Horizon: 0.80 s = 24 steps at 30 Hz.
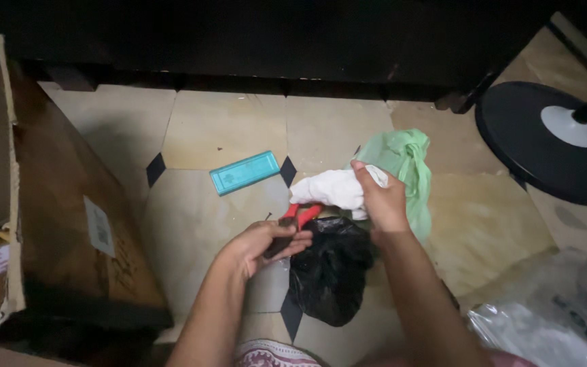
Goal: The person wipes a roll of brown tape, a yellow screwdriver, a green screwdriver, and a pair of red pliers with a white cloth. Each item is wiped and then placed into a cardboard box.
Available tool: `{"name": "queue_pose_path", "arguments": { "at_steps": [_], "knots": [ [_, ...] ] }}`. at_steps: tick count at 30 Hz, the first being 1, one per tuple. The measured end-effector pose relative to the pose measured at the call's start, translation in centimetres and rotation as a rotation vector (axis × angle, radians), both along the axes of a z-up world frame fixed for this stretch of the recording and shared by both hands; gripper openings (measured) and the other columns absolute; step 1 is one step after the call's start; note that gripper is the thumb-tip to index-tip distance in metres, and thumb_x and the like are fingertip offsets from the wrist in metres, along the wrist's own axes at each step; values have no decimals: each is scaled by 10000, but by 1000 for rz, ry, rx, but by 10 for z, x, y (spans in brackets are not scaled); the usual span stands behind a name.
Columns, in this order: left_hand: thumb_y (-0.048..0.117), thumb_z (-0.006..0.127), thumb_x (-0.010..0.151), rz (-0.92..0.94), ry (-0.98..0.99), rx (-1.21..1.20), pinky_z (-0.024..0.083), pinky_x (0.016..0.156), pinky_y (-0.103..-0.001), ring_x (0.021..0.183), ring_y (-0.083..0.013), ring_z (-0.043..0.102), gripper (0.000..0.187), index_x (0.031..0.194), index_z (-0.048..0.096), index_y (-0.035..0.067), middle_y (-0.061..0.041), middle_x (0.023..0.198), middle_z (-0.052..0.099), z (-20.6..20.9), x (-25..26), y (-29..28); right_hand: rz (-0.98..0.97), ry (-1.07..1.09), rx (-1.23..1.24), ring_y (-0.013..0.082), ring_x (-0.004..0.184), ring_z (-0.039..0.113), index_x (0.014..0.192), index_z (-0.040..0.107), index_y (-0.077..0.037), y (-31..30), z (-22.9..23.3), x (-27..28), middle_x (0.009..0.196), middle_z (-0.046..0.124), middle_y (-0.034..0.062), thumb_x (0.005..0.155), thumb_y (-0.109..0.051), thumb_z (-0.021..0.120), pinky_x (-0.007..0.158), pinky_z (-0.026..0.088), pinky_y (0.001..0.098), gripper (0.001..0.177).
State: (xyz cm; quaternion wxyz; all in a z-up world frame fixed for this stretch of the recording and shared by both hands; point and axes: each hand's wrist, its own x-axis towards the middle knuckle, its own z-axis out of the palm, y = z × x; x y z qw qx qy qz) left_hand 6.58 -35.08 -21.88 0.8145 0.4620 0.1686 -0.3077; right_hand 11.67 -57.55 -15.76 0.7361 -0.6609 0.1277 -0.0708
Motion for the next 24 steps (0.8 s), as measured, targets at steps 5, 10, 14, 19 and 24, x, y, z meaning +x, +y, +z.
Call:
{"name": "queue_pose_path", "arguments": {
  "at_steps": [5,10,14,19,24],
  "knots": [
    [-86,553,870,-107,-160,-71,597,929,-391,1090,-316,735,473,1336,487,-48,-229,1201,718,51,-17,-8,-59,-152,-26,132,875,705,1159,741,-2,-10,34,-15,1034,755,65,960,-183,685,770,569,281,275],
    [-132,592,788,-217,-293,52,640,887,-377,1041,-272,730,498,1280,553,-67,-203,1165,714,101,-21,-18,210,-621,-677,293,1237,610,1328,657,-58,10,56,-51,1303,687,126,923,-59,616,1109,394,451,408],
    [-108,586,702,-152,-361,329,593,739,-290,947,-182,705,629,1311,606,48,-127,1127,727,99,-33,-15,401,-871,-1194,420,1474,367,1383,651,-159,43,34,-91,1567,490,190,880,-123,655,1173,17,624,504],
    [-90,592,725,-217,-359,387,528,557,-299,691,-195,631,531,1251,636,-37,-147,929,678,67,-47,-16,395,-572,-1172,315,1264,600,1147,732,-166,37,10,-62,1256,687,89,902,-217,654,1225,187,557,262],
    [182,631,838,-222,-277,262,491,502,-275,595,-115,581,346,1161,636,59,-72,849,694,60,-43,-32,86,-583,-1038,401,1304,575,1038,716,-68,3,4,-17,1257,697,149,949,-136,655,1180,279,547,128]
  ]
}}
